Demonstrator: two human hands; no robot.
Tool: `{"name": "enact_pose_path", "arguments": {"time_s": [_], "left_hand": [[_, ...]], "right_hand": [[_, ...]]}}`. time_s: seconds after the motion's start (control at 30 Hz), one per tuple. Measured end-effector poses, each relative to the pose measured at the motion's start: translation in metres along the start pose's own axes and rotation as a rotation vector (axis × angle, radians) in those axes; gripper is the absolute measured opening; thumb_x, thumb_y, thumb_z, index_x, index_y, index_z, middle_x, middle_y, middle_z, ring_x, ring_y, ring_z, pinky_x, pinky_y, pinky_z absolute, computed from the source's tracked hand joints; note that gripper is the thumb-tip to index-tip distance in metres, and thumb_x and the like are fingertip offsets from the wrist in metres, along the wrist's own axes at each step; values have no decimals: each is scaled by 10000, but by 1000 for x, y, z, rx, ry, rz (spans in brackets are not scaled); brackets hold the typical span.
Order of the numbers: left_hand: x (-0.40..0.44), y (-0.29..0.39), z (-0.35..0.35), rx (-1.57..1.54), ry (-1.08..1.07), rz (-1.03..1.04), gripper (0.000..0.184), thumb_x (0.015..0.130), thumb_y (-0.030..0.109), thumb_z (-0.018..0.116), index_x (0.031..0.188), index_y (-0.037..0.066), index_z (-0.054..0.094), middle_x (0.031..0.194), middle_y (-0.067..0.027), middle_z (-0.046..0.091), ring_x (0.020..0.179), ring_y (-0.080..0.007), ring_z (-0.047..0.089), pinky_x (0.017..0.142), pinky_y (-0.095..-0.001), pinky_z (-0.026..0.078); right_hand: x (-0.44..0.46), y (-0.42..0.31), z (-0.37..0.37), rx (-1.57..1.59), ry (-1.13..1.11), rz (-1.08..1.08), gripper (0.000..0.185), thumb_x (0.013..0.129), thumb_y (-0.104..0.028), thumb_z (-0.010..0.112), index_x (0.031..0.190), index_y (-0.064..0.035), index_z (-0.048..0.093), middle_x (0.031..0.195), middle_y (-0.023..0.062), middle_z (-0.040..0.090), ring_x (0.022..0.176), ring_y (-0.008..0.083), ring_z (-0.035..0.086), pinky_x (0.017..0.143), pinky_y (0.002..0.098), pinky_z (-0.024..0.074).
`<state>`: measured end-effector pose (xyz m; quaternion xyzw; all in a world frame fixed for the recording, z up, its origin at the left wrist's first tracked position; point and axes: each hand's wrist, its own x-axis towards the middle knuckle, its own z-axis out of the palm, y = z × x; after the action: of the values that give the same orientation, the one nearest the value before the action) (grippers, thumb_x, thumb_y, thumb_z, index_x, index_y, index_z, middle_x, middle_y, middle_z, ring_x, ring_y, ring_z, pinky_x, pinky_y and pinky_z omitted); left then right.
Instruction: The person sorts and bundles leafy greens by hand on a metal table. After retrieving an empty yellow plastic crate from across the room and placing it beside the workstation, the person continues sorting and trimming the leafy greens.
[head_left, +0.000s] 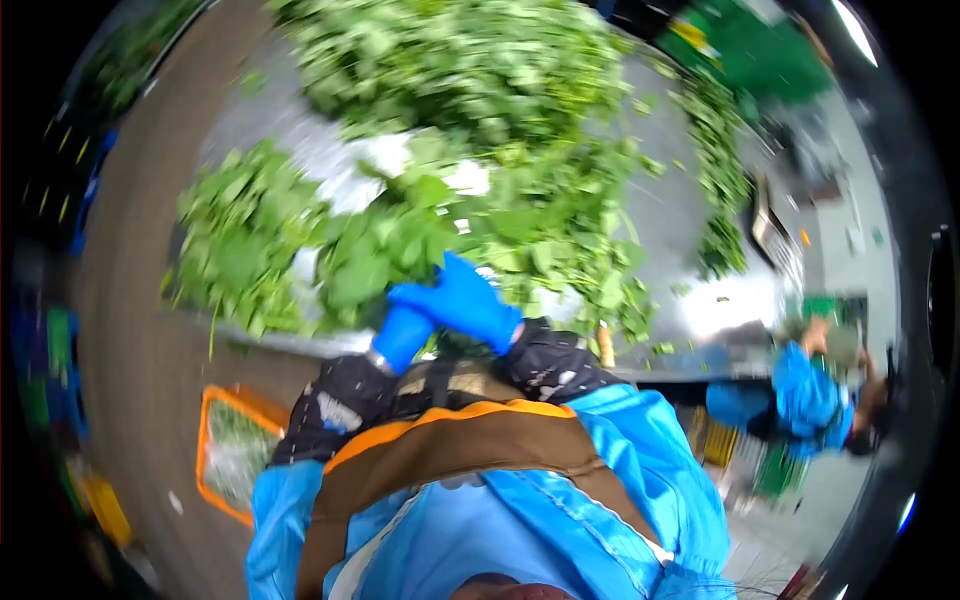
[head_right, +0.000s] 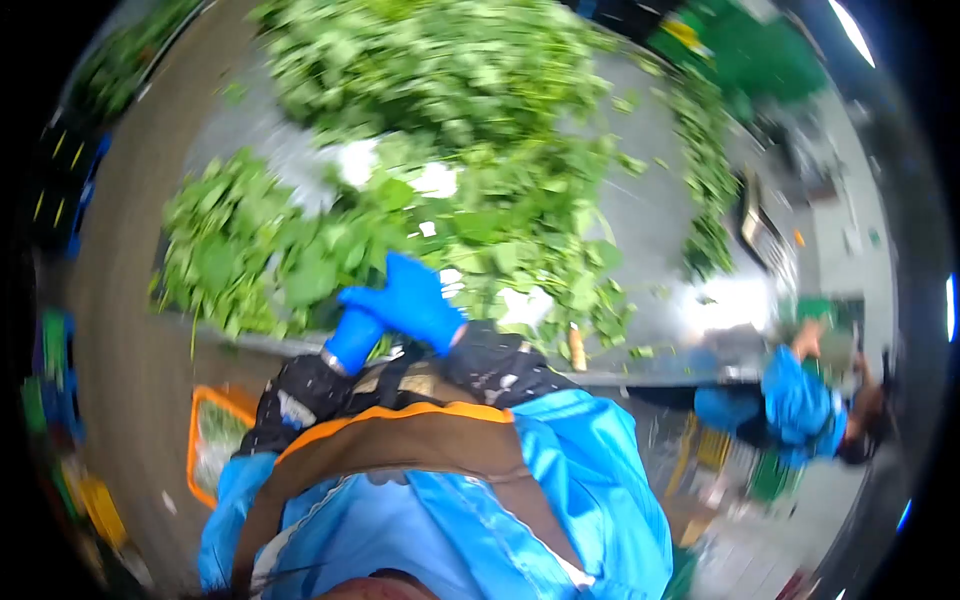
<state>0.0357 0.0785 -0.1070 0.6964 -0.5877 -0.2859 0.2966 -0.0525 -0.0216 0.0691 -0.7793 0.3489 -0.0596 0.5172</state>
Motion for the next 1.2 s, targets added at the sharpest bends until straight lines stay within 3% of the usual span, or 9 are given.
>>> {"name": "enact_pose_path", "arguments": {"time_s": [0.23, 0.5, 0.77, 0.87, 0.97, 1.03, 1.07, 1.1, 1.2], "left_hand": [[19, 106, -24, -421, -103, 65, 350, 812, 181, 533, 1119, 23, 473, 1026, -118, 543, 905, -210, 524, 808, -330, 423], [24, 166, -8, -902, -491, -305, 519, 730, 170, 662, 1162, -17, 444, 1063, -96, 542, 917, -171, 532, 791, -295, 432], [52, 205, 58, -1018, -480, -457, 281, 800, 68, 572, 1069, -1, 530, 932, -64, 601, 835, -130, 572, 754, -233, 452], [64, 222, 83, -1057, -354, -481, 250, 809, 58, 550, 1050, -1, 534, 912, -65, 600, 794, -133, 564, 729, -241, 452], [70, 245, 106, -1122, -297, -586, 238, 815, 73, 544, 1041, 0, 539, 890, -65, 603, 748, -127, 563, 684, -234, 461], [74, 255, 123, -1062, -271, -618, 228, 817, 78, 541, 1030, 0, 544, 880, -65, 604, 729, -124, 563, 671, -232, 464], [76, 259, 130, -1031, -261, -636, 223, 817, 81, 539, 1025, 1, 546, 875, -65, 605, 719, -123, 563, 664, -231, 465], [78, 264, 137, -1021, -222, -660, 211, 820, 87, 533, 1011, -3, 551, 863, -66, 607, 704, -121, 563, 664, -230, 466], [85, 278, 147, -1029, -244, -701, 208, 823, 92, 527, 1007, -2, 552, 853, -66, 607, 701, -124, 564, 659, -231, 465]], "right_hand": [[-38, 19, 0, -44, 248, 451, 559, 609, -406, 660, 1032, -58, 552, 922, 196, 595, 848, 358, 573, 735, 421, 461], [-48, 106, -67, 591, 540, -144, 385, 748, -94, 566, 1118, -7, 504, 1067, 118, 577, 955, 201, 545, 828, 321, 423], [-219, 301, -401, -229, 930, 456, 102, 757, -88, 478, 784, -33, 560, 618, 92, 563, 529, 206, 540, 483, 340, 418], [-281, 383, -507, 159, 1388, 466, 132, 739, -143, 516, 812, -52, 579, 616, 99, 585, 586, 263, 574, 542, 344, 432], [-329, 522, -555, -1498, 530, 687, 187, 743, -213, 538, 832, -67, 614, 661, 99, 616, 615, 293, 589, 558, 371, 444], [-329, 639, -534, -1268, 371, 422, 253, 761, -302, 514, 742, -102, 668, 699, 129, 624, 596, 306, 598, 510, 374, 460], [-297, 532, -473, -846, 344, 383, 238, 758, -263, 525, 628, -107, 649, 708, 143, 623, 583, 278, 594, 518, 400, 465], [-281, 443, -429, -476, 337, 585, 233, 775, -267, 531, 809, -72, 653, 839, 160, 628, 731, 296, 602, 649, 392, 479], [-280, 353, -371, 82, 61, -83, 489, 750, -200, 605, 1203, -83, 463, 1192, 160, 487, 1061, 283, 495, 911, 352, 374]]}}
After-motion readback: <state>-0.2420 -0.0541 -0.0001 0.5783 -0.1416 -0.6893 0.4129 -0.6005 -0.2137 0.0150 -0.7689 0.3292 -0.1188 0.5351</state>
